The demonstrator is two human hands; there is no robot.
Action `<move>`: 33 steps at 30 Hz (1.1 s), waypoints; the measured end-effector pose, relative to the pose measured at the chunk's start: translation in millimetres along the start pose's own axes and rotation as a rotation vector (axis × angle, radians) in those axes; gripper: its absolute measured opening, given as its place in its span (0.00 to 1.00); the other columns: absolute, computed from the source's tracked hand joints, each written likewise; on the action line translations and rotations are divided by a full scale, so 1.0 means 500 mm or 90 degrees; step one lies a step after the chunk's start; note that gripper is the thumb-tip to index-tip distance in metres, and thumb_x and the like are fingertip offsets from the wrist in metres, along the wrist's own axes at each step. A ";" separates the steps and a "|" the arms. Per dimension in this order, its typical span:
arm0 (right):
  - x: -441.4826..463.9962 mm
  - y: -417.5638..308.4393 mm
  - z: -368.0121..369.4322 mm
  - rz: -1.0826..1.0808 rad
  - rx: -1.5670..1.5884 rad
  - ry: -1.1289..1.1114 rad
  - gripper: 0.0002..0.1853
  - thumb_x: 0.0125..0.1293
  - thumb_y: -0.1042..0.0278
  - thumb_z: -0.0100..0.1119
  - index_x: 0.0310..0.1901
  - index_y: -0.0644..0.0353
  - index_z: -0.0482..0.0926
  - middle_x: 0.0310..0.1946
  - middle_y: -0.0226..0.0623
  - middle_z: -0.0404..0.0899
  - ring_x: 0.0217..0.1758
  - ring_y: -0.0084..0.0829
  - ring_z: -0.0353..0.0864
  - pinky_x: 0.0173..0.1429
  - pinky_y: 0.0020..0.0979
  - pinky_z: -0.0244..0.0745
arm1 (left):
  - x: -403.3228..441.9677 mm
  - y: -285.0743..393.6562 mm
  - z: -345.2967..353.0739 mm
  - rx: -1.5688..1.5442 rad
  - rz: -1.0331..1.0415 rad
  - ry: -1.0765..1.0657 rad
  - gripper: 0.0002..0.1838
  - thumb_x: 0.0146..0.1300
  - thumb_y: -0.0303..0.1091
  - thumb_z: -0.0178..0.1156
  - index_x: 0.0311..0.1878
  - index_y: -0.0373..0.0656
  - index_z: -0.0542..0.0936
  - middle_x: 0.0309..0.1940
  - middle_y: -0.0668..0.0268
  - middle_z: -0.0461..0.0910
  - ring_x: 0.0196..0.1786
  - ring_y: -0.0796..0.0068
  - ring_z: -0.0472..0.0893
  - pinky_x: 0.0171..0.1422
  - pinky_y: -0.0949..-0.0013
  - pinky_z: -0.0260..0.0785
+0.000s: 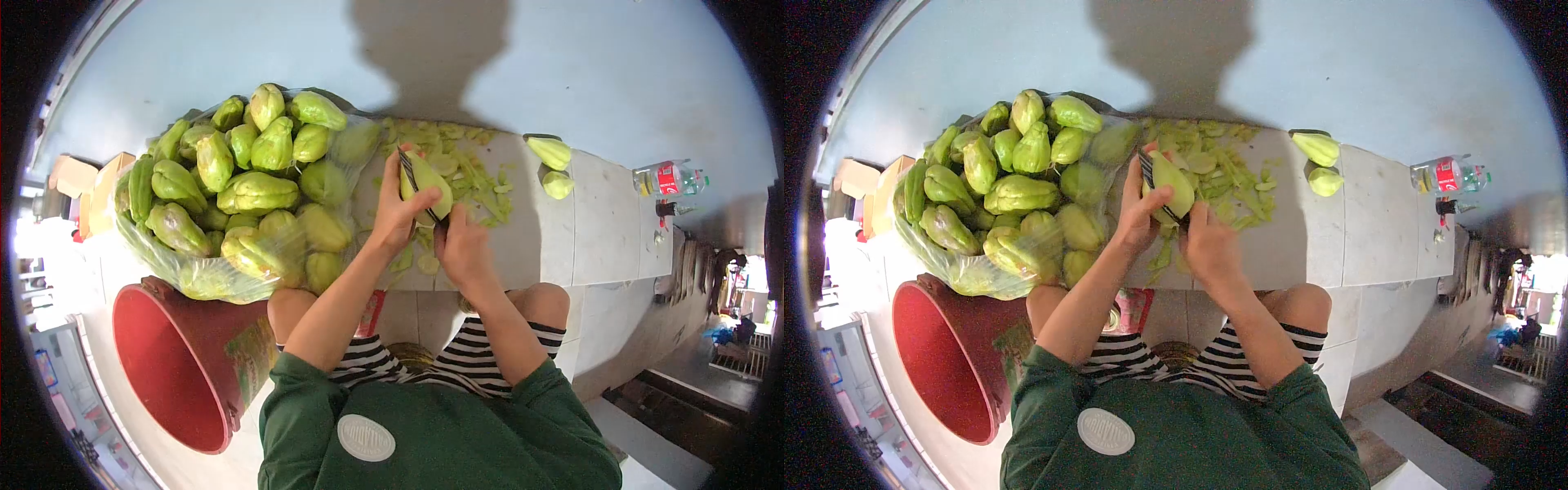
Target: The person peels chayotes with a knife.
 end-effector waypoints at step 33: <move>0.001 0.017 -0.001 0.087 0.065 -0.012 0.20 0.54 0.79 0.59 0.49 0.68 0.66 0.32 0.58 0.78 0.37 0.60 0.79 0.40 0.53 0.74 | -0.001 0.029 0.043 -0.025 -0.020 -0.061 0.56 0.34 0.29 0.79 0.67 0.34 0.56 0.60 0.53 0.70 0.62 0.63 0.72 0.66 0.61 0.68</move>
Point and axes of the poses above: each hand's wrist, its own x-axis towards the middle knuckle, its own z-axis out of the palm, y = z × x, the point moved 8 cm from there along x, towards the middle knuckle
